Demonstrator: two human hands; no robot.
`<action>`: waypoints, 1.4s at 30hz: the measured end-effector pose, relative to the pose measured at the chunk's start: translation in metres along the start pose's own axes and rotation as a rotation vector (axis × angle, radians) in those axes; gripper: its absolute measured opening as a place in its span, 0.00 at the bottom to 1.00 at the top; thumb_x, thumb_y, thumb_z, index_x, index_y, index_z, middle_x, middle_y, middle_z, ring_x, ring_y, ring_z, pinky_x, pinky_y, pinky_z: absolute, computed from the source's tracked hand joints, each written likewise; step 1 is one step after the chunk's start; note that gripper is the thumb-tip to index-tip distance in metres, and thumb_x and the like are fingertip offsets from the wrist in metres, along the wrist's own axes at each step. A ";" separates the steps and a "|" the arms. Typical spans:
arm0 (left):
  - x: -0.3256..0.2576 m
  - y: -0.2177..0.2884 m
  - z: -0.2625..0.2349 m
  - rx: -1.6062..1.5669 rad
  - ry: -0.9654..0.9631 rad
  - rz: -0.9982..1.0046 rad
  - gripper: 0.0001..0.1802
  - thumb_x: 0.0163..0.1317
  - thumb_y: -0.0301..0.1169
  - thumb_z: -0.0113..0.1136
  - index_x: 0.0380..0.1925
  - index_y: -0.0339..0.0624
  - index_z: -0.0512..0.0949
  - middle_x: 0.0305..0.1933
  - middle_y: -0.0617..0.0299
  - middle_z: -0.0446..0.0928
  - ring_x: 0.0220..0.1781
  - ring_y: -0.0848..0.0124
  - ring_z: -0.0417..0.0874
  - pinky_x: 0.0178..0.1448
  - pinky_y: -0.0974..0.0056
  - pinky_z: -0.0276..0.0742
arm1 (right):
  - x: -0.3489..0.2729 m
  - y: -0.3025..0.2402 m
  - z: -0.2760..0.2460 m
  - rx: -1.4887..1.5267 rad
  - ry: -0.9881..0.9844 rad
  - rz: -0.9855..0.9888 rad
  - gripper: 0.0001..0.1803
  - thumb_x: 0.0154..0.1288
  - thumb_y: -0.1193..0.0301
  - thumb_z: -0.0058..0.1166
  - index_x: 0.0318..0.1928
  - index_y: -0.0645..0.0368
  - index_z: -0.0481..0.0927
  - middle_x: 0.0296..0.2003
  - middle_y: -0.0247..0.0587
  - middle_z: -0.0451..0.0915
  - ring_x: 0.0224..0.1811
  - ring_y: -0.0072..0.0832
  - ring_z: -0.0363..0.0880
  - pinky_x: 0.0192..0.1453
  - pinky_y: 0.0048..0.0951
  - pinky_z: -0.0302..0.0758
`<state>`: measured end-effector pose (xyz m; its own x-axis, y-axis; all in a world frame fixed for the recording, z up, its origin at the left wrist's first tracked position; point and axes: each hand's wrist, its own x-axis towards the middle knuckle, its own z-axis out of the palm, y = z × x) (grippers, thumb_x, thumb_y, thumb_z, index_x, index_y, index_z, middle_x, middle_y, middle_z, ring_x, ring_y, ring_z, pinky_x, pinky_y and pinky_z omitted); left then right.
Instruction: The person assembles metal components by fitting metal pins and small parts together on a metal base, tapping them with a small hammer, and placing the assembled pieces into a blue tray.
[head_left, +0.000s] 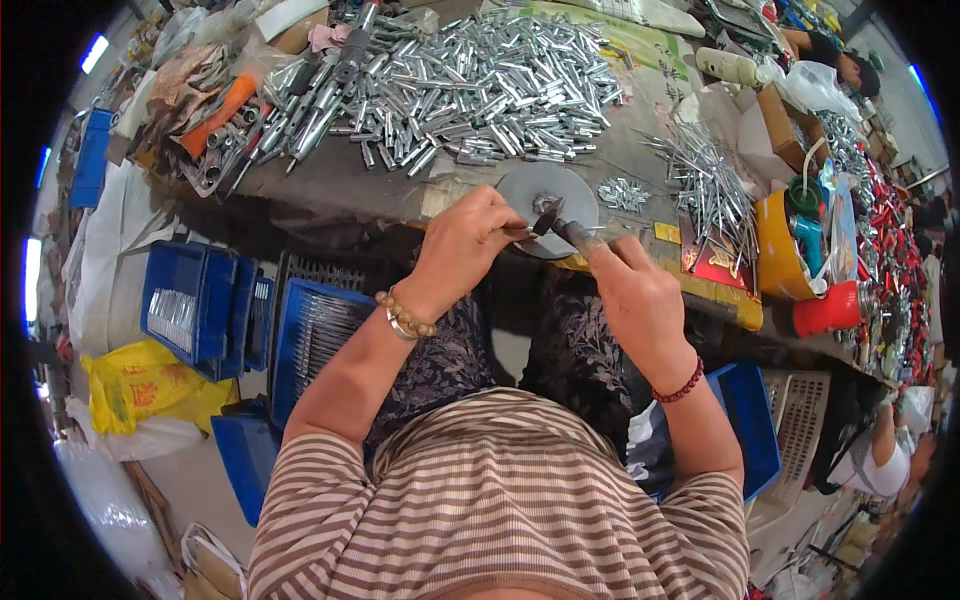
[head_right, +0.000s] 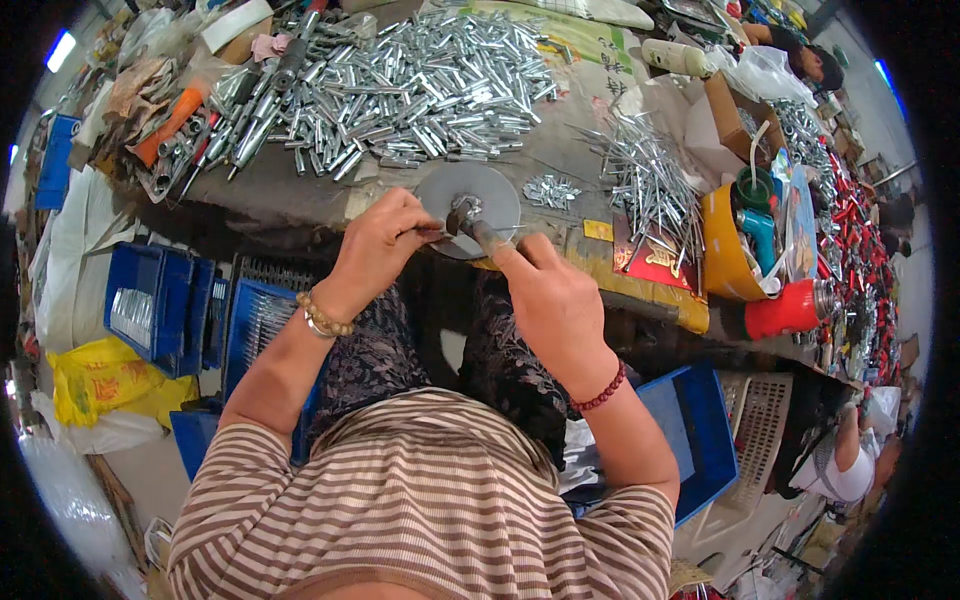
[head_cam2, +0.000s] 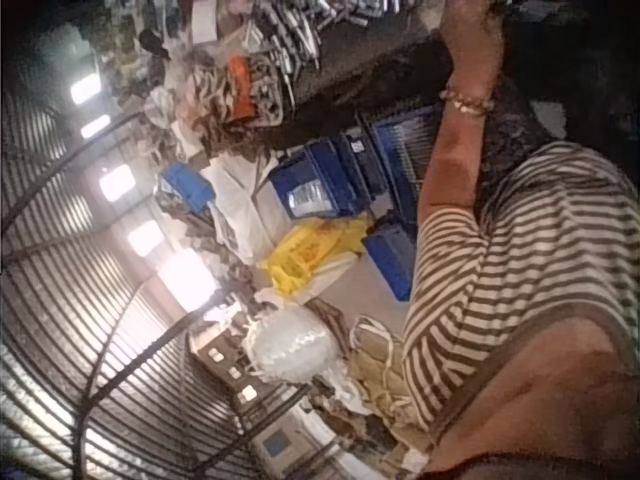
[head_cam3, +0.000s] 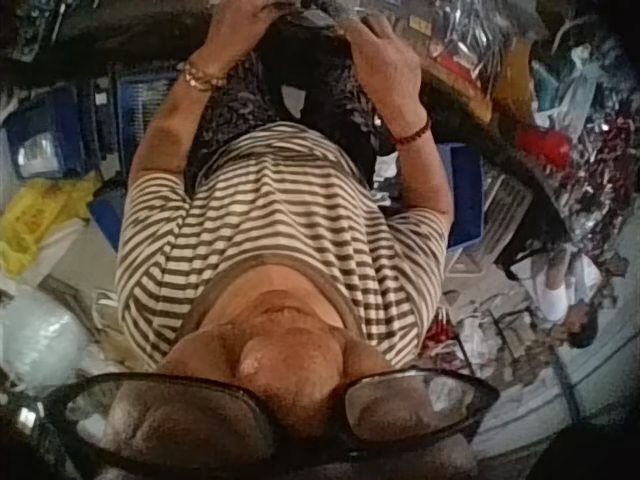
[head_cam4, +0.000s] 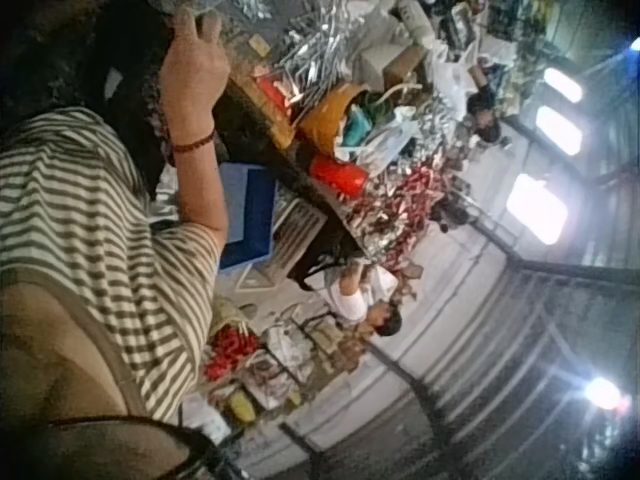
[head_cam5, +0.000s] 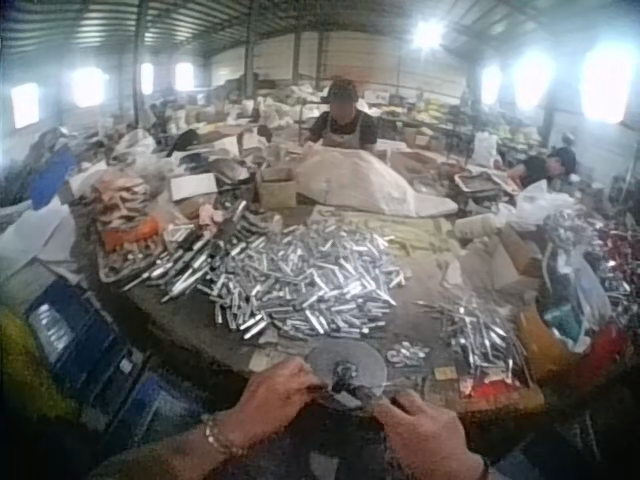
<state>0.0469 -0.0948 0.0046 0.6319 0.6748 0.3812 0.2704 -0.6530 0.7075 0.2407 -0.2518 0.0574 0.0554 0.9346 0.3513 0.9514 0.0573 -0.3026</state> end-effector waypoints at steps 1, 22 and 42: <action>0.000 0.000 0.000 0.001 0.001 0.000 0.08 0.60 0.24 0.71 0.41 0.41 0.85 0.40 0.60 0.78 0.39 0.62 0.83 0.43 0.61 0.78 | 0.001 0.000 -0.001 0.001 0.001 -0.001 0.21 0.67 0.79 0.58 0.58 0.46 0.85 0.40 0.40 0.79 0.33 0.44 0.83 0.36 0.42 0.79; 0.000 0.002 0.002 -0.063 -0.020 -0.088 0.07 0.62 0.24 0.70 0.41 0.41 0.87 0.40 0.60 0.79 0.40 0.62 0.84 0.46 0.61 0.79 | -0.014 -0.004 0.026 0.042 0.111 -0.008 0.12 0.69 0.77 0.59 0.51 0.55 0.82 0.37 0.41 0.79 0.33 0.44 0.83 0.32 0.42 0.79; -0.012 -0.004 0.004 -0.033 0.023 -0.008 0.10 0.60 0.26 0.71 0.42 0.41 0.88 0.42 0.59 0.78 0.39 0.65 0.82 0.47 0.63 0.78 | 0.002 -0.013 0.031 0.054 0.004 0.112 0.11 0.60 0.72 0.66 0.39 0.58 0.76 0.34 0.47 0.79 0.38 0.50 0.82 0.40 0.51 0.76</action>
<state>0.0412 -0.1014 -0.0048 0.6128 0.6880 0.3887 0.2514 -0.6360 0.7296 0.2187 -0.2402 0.0345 0.1619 0.9349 0.3160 0.9216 -0.0287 -0.3870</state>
